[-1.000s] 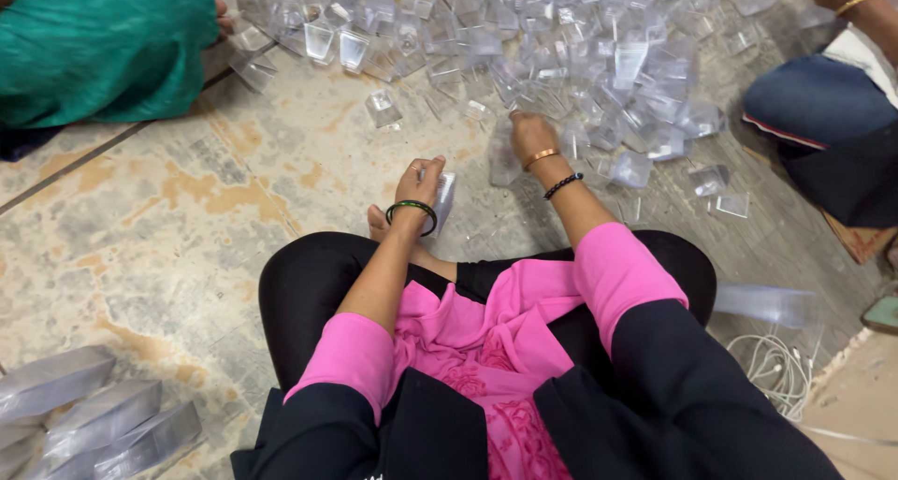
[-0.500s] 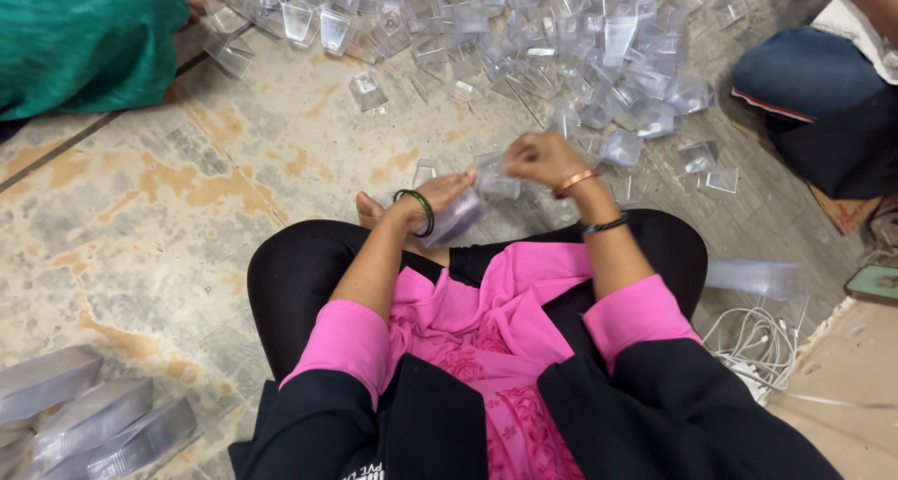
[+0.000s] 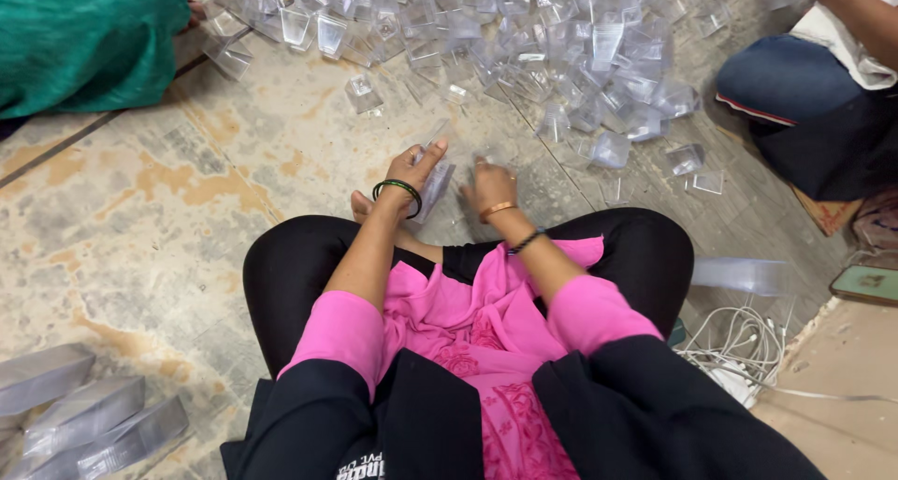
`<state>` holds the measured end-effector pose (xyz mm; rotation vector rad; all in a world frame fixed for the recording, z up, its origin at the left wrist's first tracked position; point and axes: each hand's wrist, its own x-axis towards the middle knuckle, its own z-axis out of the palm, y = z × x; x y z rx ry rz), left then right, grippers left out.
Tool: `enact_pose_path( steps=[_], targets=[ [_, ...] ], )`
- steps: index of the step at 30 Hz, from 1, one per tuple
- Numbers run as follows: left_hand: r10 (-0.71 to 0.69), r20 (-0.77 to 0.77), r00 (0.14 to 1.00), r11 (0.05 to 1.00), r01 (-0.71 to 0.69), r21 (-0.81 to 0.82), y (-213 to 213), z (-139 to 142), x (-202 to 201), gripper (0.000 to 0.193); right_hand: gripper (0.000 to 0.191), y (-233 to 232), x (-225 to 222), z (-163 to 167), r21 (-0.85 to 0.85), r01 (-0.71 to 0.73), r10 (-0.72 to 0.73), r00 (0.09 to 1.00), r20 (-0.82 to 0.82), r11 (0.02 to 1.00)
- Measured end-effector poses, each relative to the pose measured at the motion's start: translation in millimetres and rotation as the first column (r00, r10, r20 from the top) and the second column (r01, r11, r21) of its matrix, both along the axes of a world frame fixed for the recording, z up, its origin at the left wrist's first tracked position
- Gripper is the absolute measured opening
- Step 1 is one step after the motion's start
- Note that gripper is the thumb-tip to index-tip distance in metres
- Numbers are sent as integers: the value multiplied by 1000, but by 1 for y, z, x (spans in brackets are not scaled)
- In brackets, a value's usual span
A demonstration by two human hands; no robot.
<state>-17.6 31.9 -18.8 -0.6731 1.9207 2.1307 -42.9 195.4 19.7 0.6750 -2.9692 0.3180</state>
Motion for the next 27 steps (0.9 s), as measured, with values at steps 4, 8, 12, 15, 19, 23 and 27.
enact_pose_path(
  steps=[4,8,12,15,19,23,27],
  targets=[
    [-38,12,999,999,38,-24,-2,-2,3,55,30,-2,-13,7,-89,316,-271,903,333,944],
    [-186,83,979,982,185,27,1,-5,1,59,34,25,-35,21,-744,400,180,806,563,536],
    [-275,59,960,936,254,243,6,-4,0,66,38,35,-17,21,-795,416,544,581,606,442],
    [-260,66,963,952,244,187,5,-3,4,63,47,30,-7,15,-788,403,563,553,615,465],
    [-228,37,973,956,216,200,2,-4,5,67,49,27,-10,6,-791,413,533,585,611,452],
    [-196,53,979,980,198,-31,2,-10,-2,77,51,35,-21,3,-787,304,412,720,559,537],
    [-236,-46,971,972,236,-10,5,-19,0,82,48,37,-17,-5,-684,151,403,711,577,714]
  ],
)
